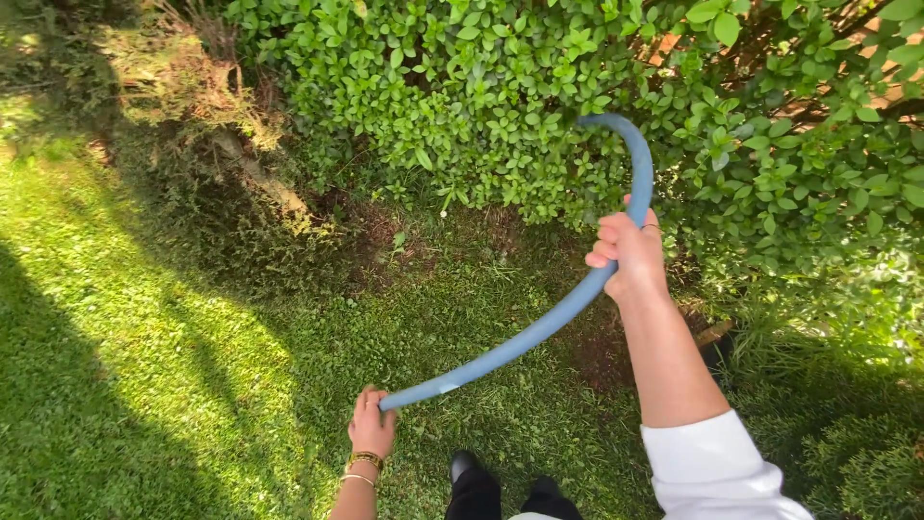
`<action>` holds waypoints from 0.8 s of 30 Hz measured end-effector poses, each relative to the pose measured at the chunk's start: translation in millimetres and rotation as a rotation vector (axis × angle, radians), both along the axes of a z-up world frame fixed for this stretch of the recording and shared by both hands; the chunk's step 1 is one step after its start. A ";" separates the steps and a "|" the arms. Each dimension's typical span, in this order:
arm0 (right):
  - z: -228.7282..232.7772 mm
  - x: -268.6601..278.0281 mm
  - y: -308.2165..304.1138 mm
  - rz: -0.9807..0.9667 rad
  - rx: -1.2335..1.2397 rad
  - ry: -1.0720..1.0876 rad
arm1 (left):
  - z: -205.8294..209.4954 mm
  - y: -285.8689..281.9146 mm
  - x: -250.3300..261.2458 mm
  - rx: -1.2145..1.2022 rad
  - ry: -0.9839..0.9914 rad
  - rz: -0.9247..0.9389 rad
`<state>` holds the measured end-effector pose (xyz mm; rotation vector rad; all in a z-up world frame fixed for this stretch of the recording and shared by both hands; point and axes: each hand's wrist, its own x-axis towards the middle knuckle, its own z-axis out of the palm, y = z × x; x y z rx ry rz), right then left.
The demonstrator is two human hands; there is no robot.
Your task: The person holds a blue garden hose and waters various shrubs and bushes in a garden. They move along the hedge line, directing the hose nozzle at the base of the plants to water the soil.
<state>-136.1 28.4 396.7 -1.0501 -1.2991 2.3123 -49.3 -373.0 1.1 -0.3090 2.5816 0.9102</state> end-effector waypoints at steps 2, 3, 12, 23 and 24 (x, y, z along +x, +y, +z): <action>-9.4 1.5 19.3 -0.032 0.073 -0.033 | 4.2 8.2 -17.3 0.048 0.048 0.025; -12.5 -1.3 29.2 -0.055 0.142 -0.054 | 6.9 13.0 -32.3 0.094 0.108 0.059; -51.4 29.5 129.9 -0.186 0.197 0.043 | 143.2 92.3 -194.8 0.019 0.665 0.084; -72.3 35.6 184.0 -0.285 -0.018 0.105 | 269.5 179.9 -320.2 0.034 1.048 -0.095; -68.9 33.6 179.7 -0.284 -0.028 0.107 | 268.0 174.0 -323.0 0.067 1.057 -0.114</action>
